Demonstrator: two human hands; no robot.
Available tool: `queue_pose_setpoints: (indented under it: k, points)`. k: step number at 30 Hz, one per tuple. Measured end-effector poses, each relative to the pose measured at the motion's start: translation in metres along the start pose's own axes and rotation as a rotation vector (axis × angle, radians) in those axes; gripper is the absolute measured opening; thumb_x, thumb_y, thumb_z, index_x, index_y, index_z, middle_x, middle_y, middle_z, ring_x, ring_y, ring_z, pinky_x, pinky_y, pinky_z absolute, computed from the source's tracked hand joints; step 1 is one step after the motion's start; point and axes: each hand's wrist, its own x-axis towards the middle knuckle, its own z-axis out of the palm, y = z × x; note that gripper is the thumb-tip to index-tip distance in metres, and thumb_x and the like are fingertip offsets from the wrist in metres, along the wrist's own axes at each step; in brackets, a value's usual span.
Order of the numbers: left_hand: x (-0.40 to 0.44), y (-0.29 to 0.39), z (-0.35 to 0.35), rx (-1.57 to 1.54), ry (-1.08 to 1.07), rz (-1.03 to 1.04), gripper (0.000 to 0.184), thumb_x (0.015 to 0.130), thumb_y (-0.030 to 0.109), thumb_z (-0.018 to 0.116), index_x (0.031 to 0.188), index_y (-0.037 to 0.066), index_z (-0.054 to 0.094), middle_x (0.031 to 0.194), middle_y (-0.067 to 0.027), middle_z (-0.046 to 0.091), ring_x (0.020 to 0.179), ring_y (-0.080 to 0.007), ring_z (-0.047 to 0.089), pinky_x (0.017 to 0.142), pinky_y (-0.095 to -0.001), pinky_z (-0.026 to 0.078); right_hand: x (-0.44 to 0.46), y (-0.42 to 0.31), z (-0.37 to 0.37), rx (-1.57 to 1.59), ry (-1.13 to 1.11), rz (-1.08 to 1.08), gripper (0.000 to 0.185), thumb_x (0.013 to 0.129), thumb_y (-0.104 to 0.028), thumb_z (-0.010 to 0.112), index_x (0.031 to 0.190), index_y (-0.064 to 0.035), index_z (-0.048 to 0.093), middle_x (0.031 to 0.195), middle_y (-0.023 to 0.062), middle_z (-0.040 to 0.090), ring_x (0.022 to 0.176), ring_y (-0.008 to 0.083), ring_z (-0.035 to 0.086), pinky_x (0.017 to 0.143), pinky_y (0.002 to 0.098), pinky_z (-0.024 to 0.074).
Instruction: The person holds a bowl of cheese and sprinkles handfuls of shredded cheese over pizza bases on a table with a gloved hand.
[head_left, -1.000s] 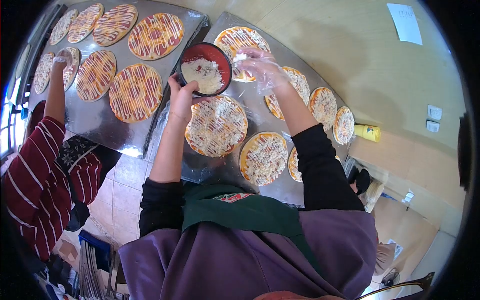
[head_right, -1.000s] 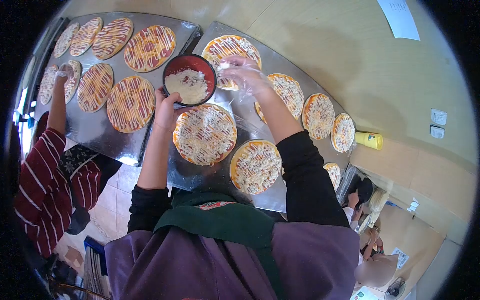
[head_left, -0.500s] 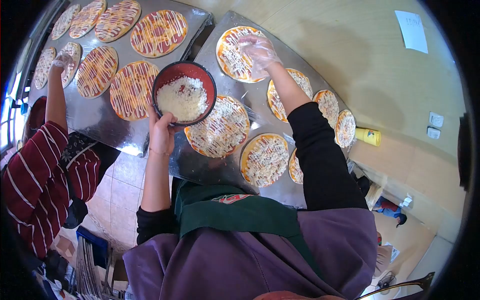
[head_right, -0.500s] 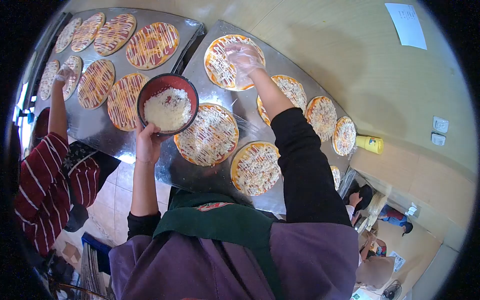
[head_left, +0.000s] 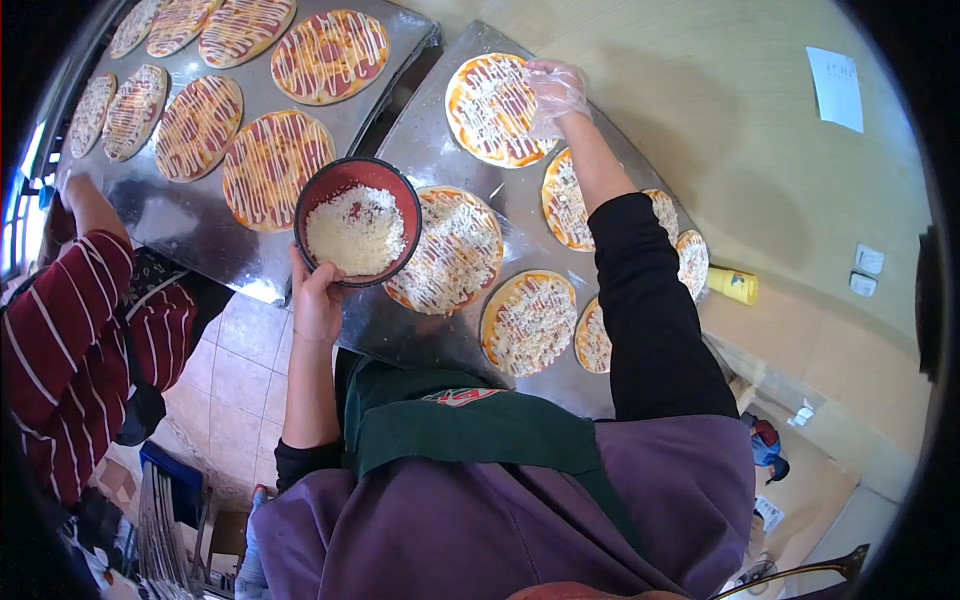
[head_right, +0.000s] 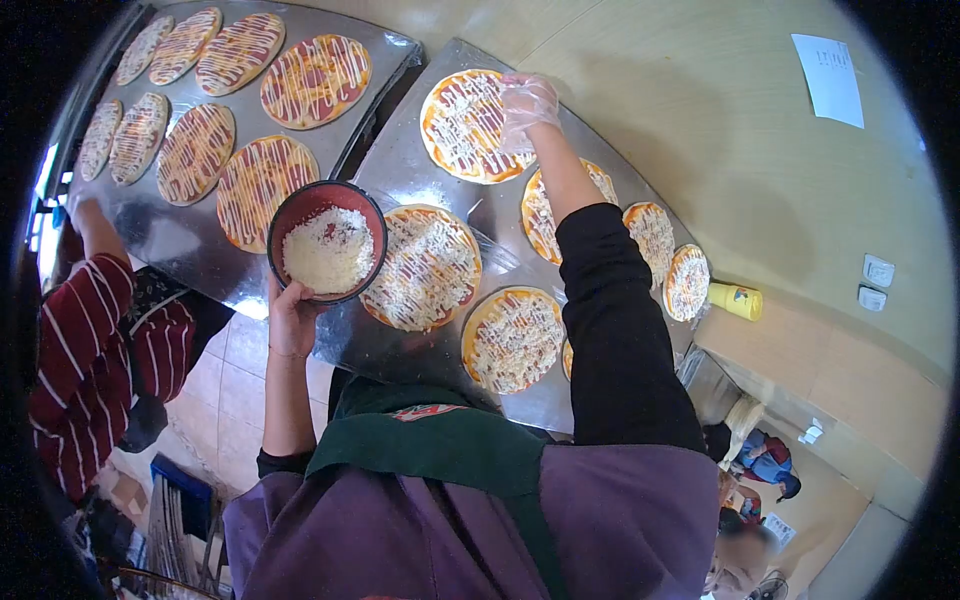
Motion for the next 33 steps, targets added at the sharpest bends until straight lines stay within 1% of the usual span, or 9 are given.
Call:
queue_pose_setpoints:
  k: [1,7,10,12,16,21,25,31,33]
  points:
    - [-0.001,0.002,0.000,-0.009,0.003,-0.017,0.058,0.074,-0.002,0.044,0.130,0.011,0.031,0.101,-0.0072,0.054,0.076,-0.0159,0.058,0.059,-0.0318,0.055,0.000,-0.001,0.002,0.000,-0.002,0.001,0.020,0.076,-0.008,0.067,0.095,-0.0059,0.069,0.085,0.0037,0.068,0.073,0.0107,0.061,0.068,0.0240,0.0492]
    - [-0.003,0.003,0.004,-0.047,0.003,0.019,0.056,0.074,-0.002,0.044,0.127,0.010,0.032,0.101,-0.0073,0.053,0.075,-0.0150,0.058,0.059,-0.0309,0.055,0.007,-0.011,0.022,0.087,-0.062,-0.260,0.018,0.075,-0.020,0.068,0.090,-0.0115,0.071,0.085,0.0056,0.070,0.075,0.0143,0.065,0.072,0.0277,0.0502]
    - [-0.005,0.005,0.004,-0.010,0.016,0.006,0.057,0.073,-0.002,0.044,0.127,0.010,0.033,0.101,-0.0077,0.053,0.076,-0.0153,0.058,0.059,-0.0305,0.055,0.004,-0.028,0.021,-0.027,-0.135,-0.218,0.021,0.075,-0.020,0.067,0.092,-0.0090,0.071,0.085,0.0042,0.070,0.076,0.0132,0.064,0.073,0.0266,0.0494]
    - [-0.003,0.001,-0.001,-0.016,0.005,0.013,0.057,0.073,-0.002,0.044,0.127,0.010,0.033,0.102,-0.0080,0.053,0.077,-0.0158,0.058,0.059,-0.0304,0.055,0.000,-0.032,0.017,0.176,-0.341,-0.102,0.024,0.073,-0.014,0.068,0.096,-0.0065,0.069,0.088,0.0042,0.069,0.078,0.0133,0.063,0.073,0.0259,0.0490]
    - [-0.004,0.000,0.001,-0.035,0.020,0.009,0.057,0.073,-0.003,0.044,0.128,0.010,0.032,0.103,-0.0087,0.052,0.079,-0.0170,0.059,0.059,-0.0309,0.055,-0.006,-0.030,0.003,0.260,-0.336,-0.180,0.027,0.072,-0.008,0.068,0.099,-0.0034,0.068,0.093,0.0048,0.068,0.078,0.0130,0.062,0.072,0.0254,0.0490]
    - [-0.002,-0.005,-0.004,-0.053,0.023,-0.005,0.058,0.074,-0.003,0.044,0.129,0.010,0.030,0.105,-0.0096,0.052,0.079,-0.0177,0.059,0.060,-0.0325,0.056,-0.004,-0.009,-0.017,0.500,-0.175,0.014,0.024,0.074,-0.003,0.068,0.099,-0.0019,0.068,0.094,0.0044,0.067,0.077,0.0104,0.062,0.069,0.0228,0.0496]
    - [-0.004,-0.001,0.002,-0.062,0.017,-0.013,0.059,0.074,-0.003,0.043,0.130,0.010,0.029,0.104,-0.0100,0.052,0.077,-0.0176,0.059,0.061,-0.0331,0.056,-0.002,0.002,-0.029,0.461,-0.086,0.049,0.023,0.076,-0.005,0.067,0.099,-0.0019,0.068,0.091,0.0046,0.067,0.076,0.0099,0.061,0.069,0.0229,0.0504]
    - [-0.002,-0.004,0.001,0.000,-0.010,-0.008,0.059,0.074,-0.003,0.043,0.129,0.011,0.031,0.106,-0.0101,0.053,0.076,-0.0167,0.058,0.059,-0.0298,0.054,-0.018,0.006,-0.043,-0.035,-0.189,-0.042,0.020,0.078,-0.009,0.069,0.097,-0.0024,0.068,0.091,0.0046,0.067,0.075,0.0106,0.062,0.067,0.0242,0.0508]
    - [-0.003,-0.005,0.002,-0.009,-0.011,-0.002,0.058,0.074,-0.003,0.043,0.129,0.011,0.032,0.107,-0.0100,0.053,0.077,-0.0165,0.058,0.059,-0.0292,0.053,-0.029,0.005,-0.046,0.129,-0.394,-0.002,0.027,0.079,-0.008,0.069,0.104,0.0002,0.064,0.096,0.0063,0.065,0.088,0.0130,0.060,0.083,0.0267,0.0481]
